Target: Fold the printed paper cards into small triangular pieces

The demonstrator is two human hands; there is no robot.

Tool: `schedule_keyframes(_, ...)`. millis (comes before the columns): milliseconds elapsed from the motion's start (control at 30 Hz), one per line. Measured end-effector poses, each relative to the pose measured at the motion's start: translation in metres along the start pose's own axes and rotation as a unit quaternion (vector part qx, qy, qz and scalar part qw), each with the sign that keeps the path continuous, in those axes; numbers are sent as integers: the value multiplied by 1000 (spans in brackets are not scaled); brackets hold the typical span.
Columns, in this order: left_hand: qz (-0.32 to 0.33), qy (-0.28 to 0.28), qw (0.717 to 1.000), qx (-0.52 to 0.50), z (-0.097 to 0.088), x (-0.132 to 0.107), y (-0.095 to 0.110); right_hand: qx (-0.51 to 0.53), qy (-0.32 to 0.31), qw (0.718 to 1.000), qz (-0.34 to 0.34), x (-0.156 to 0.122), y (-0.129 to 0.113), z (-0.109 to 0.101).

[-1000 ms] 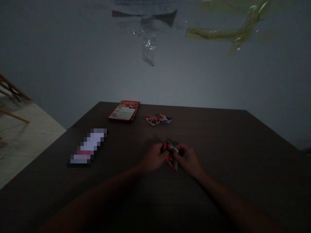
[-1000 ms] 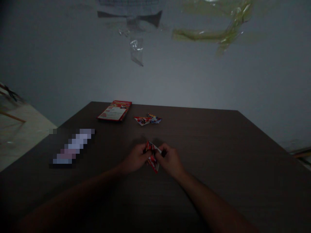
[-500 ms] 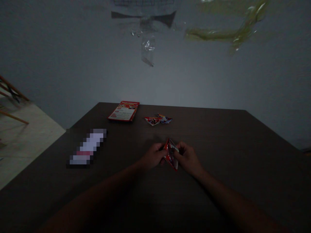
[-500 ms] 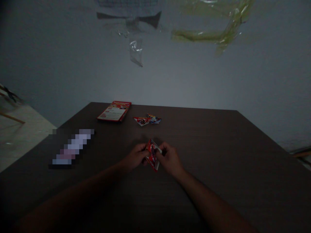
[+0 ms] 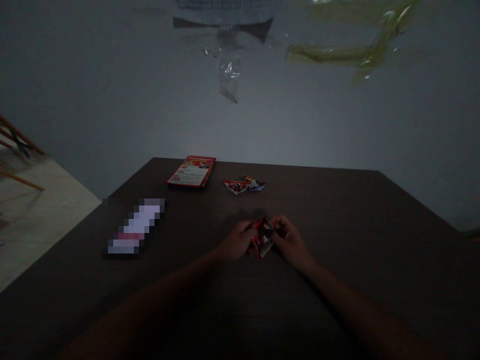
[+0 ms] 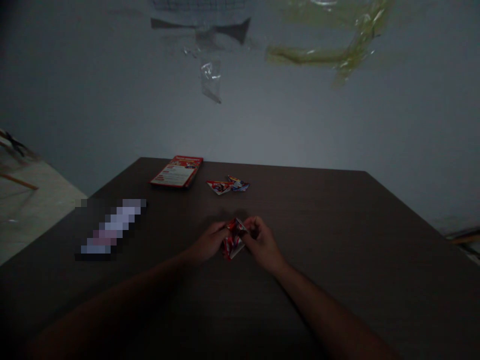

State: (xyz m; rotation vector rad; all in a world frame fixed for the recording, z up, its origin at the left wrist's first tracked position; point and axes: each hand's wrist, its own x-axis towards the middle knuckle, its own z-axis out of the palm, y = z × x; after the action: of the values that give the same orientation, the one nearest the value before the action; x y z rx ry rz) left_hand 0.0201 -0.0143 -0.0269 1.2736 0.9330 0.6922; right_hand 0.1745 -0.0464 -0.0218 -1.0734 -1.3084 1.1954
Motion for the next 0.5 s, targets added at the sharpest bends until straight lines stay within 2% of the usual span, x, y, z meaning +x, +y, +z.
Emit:
schedule_keyframes(200, 41, -21, 999, 29, -2, 0, -5, 67, -42, 997, 18, 1, 0, -1)
schedule_keyframes(333, 35, -31, 998, 33, -2, 0, -7, 90, -58, 994, 24, 2, 0, -1)
schedule_keyframes(500, 25, -17, 1000, 8, -1, -1, -5, 87, -54, 994, 26, 2, -2, -1)
